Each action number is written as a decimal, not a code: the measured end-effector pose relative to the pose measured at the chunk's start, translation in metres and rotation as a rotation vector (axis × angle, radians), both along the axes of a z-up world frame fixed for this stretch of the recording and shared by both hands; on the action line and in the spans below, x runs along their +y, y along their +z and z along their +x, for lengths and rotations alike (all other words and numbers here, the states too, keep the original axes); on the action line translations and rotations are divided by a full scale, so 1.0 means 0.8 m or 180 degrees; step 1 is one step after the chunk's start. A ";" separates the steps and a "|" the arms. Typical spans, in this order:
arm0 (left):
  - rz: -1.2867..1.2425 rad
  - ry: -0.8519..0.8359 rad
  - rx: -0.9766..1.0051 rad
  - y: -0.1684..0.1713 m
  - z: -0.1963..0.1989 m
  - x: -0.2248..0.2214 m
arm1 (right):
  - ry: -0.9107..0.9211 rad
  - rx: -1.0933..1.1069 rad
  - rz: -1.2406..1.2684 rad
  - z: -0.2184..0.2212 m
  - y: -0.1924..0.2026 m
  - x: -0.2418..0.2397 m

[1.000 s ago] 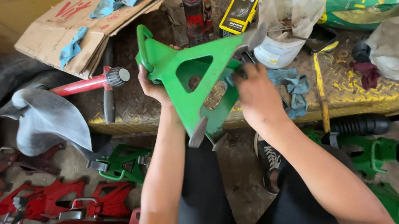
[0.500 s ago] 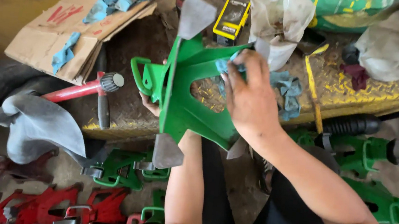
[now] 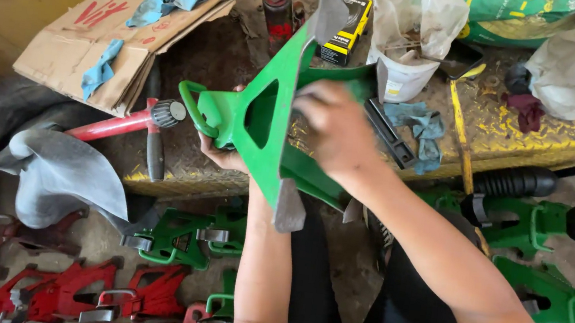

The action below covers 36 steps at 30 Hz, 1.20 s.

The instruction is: Clean and wipe down green metal jack stands using a blue cloth.

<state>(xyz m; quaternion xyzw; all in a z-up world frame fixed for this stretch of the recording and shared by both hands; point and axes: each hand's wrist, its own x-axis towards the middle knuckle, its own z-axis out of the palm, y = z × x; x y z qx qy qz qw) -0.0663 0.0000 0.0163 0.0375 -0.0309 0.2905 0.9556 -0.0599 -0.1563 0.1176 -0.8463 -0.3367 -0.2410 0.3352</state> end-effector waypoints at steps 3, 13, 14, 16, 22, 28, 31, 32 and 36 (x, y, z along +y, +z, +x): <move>0.0023 -0.0113 -0.0087 -0.006 0.001 0.001 | 0.1307 0.0461 0.0307 0.008 -0.009 0.019; 0.0007 -0.0439 -0.0412 -0.011 0.006 -0.017 | 0.0450 -0.0118 -0.0759 -0.050 0.026 0.017; 0.0009 -0.0462 -0.0444 -0.011 0.007 -0.018 | 0.0557 -0.0122 -0.0912 -0.051 0.028 0.021; 0.0019 -0.0490 -0.0518 -0.012 -0.002 -0.018 | 0.0962 0.0176 -0.0864 -0.041 0.009 0.033; 0.0094 -0.0548 -0.0767 0.017 -0.003 -0.010 | 0.1392 0.0069 -0.0650 -0.036 0.002 0.037; 0.0112 -0.0729 -0.1039 0.036 0.004 -0.020 | 0.0974 -0.0012 -0.0750 -0.046 0.011 0.038; 0.0078 -0.0848 -0.1149 0.034 0.004 -0.029 | 0.0424 -0.0173 -0.0872 -0.053 0.012 0.040; 0.0062 -0.0876 -0.1178 0.035 0.002 -0.032 | 0.0425 -0.0013 -0.0877 -0.054 0.010 0.041; 0.0063 -0.0919 -0.1280 0.029 0.007 -0.023 | 0.0944 -0.0054 -0.0721 -0.062 -0.005 0.029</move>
